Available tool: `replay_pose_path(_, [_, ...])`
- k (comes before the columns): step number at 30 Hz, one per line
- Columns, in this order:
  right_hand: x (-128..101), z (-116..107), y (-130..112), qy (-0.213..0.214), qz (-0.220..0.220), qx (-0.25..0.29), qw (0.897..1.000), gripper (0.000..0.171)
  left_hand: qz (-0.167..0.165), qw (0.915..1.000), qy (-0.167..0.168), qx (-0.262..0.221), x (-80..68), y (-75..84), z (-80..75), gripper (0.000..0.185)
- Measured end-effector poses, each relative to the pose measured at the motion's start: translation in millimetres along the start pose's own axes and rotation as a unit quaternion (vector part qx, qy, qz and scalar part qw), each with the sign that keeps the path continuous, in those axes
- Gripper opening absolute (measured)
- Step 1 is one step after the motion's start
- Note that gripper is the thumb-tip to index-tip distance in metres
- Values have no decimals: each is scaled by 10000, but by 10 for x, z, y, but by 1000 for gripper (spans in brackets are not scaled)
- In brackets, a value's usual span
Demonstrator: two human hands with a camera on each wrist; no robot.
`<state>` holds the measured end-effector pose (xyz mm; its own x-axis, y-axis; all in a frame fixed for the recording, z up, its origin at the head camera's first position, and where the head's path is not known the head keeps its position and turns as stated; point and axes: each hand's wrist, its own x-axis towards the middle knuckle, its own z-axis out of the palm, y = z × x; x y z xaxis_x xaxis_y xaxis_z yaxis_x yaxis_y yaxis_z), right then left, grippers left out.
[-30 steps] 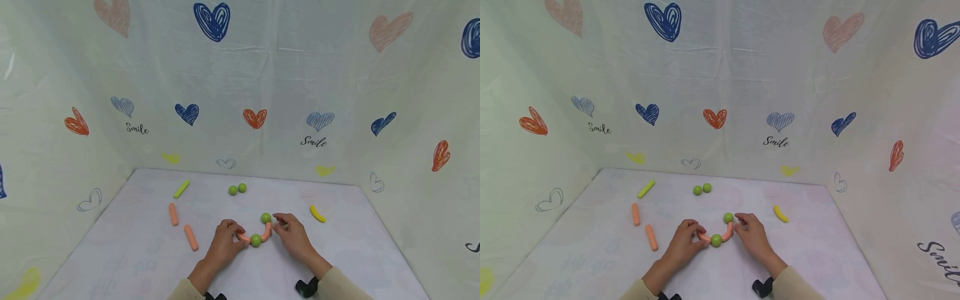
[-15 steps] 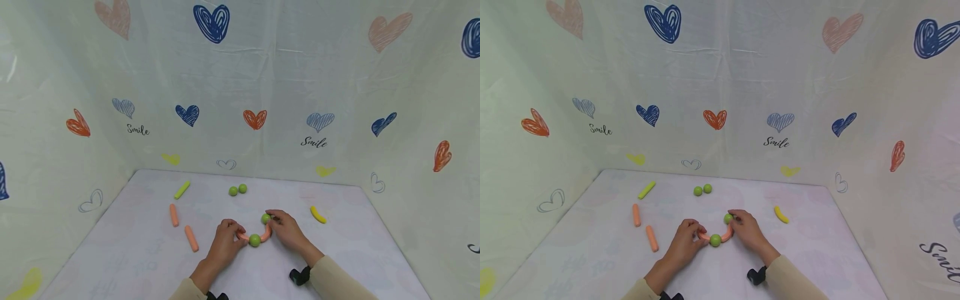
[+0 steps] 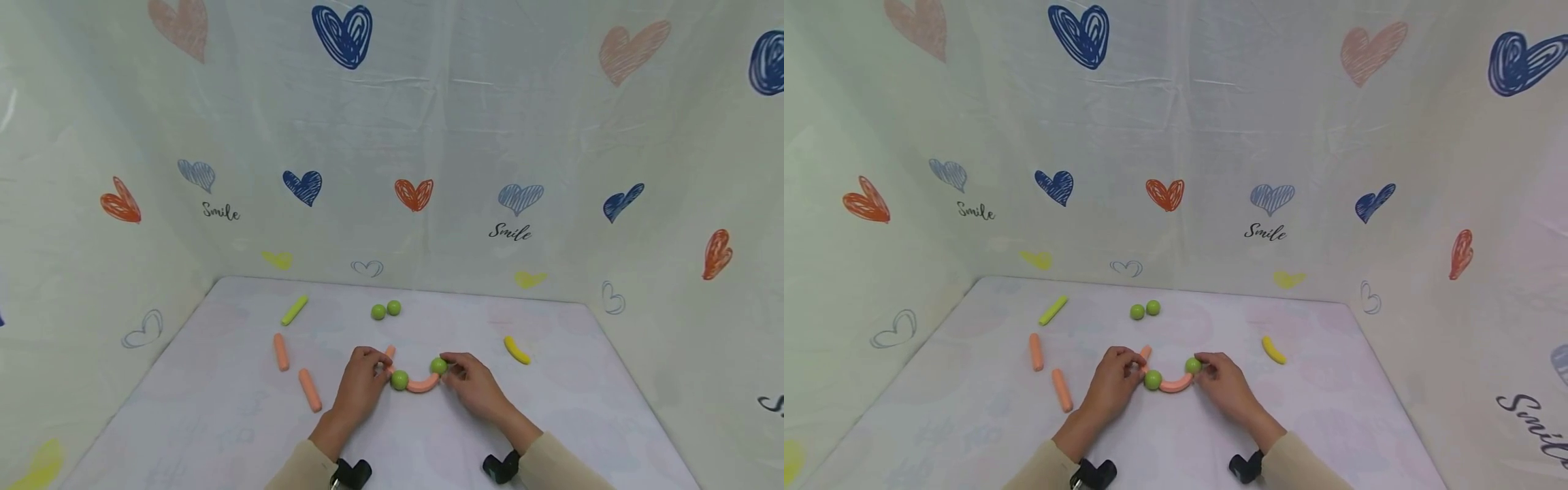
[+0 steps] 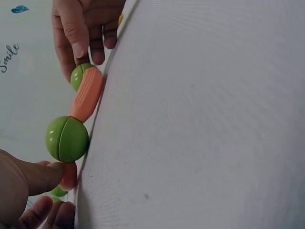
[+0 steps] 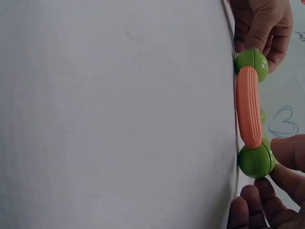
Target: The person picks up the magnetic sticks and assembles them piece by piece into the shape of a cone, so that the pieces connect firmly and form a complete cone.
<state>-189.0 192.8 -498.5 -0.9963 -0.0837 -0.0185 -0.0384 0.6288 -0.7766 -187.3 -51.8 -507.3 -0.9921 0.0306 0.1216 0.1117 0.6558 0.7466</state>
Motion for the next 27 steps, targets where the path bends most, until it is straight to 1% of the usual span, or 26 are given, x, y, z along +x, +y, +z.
replay_pose_path(3, [-44,13,4,-33,67,39,10000,38,17,9999,151,-50,10,-2,14,10])
replay_pose_path(6, [-77,24,5,-37,63,14,10000,39,73,9994,300,-163,-11,10,47,12])
replay_pose_path(8, [-91,33,5,-34,73,3,10000,40,100,9990,324,-289,-36,29,76,11])
replay_pose_path(10, [-102,40,6,-22,62,15,10000,40,149,9988,256,-383,-65,52,108,12])
replay_pose_path(12, [-116,47,5,-22,43,36,10000,40,208,9989,124,-405,-91,78,139,20])
replay_pose_path(14, [-128,54,7,-32,13,52,10000,39,354,9988,-3,-325,-113,93,169,30])
replay_pose_path(17, [-136,65,11,-33,-70,61,10000,38,598,9981,-72,-121,-130,102,206,35])
replay_pose_path(20, [-132,76,14,-4,-125,86,9999,34,819,9965,-125,50,-130,97,230,36])
replay_pose_path(21, [-129,79,17,12,-131,97,9999,31,843,9963,-164,80,-128,94,236,35])
replay_pose_path(25, [-110,90,27,42,-108,226,9997,23,1020,9941,-299,216,-123,78,245,28])
replay_pose_path(27, [-100,97,35,26,-95,265,9996,22,1100,9931,-316,271,-124,71,248,23])
